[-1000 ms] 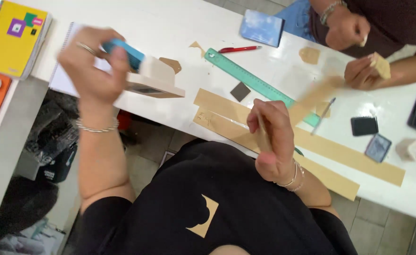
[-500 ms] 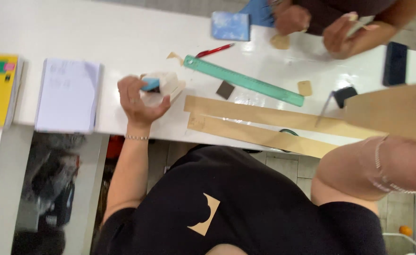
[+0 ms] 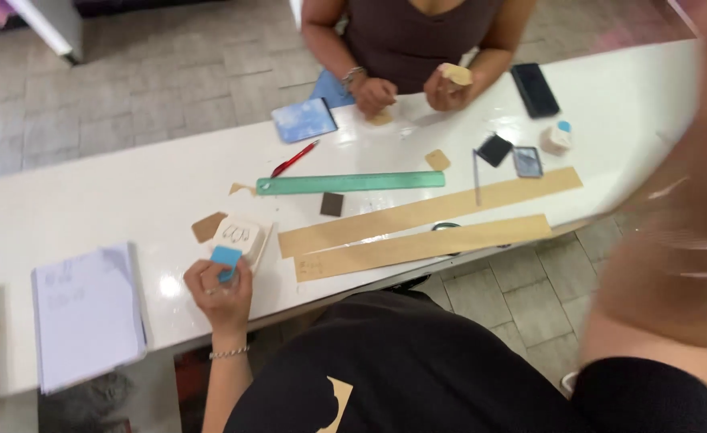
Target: The person cuts a long strip of brown paper using scissors, then uses a handheld punch tool to create tag shapes from the strip. They also use a stamp and ink pad to mark the tags. The person handles the paper strip, scissors, punch tool, and stamp throughout the process.
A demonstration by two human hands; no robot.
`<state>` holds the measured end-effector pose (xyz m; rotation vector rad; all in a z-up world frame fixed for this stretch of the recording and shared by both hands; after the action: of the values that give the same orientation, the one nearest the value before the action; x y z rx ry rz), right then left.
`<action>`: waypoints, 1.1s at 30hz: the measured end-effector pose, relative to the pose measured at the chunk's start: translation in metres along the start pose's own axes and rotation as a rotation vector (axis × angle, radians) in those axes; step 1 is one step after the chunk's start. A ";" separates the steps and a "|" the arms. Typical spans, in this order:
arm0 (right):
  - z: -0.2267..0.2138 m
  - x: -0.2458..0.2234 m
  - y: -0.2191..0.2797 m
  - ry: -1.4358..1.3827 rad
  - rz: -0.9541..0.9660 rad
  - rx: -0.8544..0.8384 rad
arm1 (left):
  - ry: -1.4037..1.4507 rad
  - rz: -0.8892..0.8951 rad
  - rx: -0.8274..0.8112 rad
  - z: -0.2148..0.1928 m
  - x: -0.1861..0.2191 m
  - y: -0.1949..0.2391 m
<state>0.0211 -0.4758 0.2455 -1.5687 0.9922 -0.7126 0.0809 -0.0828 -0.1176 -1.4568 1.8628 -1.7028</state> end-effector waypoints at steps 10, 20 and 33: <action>0.015 0.010 0.074 -0.097 0.140 0.229 | 0.003 -0.184 -0.287 0.012 0.014 -0.008; -0.001 0.022 0.110 -0.335 0.323 0.280 | 0.371 -0.163 -0.511 0.074 0.164 -0.004; -0.025 0.042 0.127 -0.362 0.314 0.302 | 0.856 -0.290 -0.654 0.139 0.292 -0.010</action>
<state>-0.0090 -0.5319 0.1248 -1.1888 0.7934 -0.3246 0.0459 -0.3910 -0.0242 -1.3268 3.0002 -2.2093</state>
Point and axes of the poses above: each hand's wrist, its own y-axis away from the middle knuckle, its own z-axis out of the palm, x = y × z, the point moved 10 cm from there along -y, towards the middle knuckle, and after that the axes turned 4 degrees about -z, right-handed, at the moved point
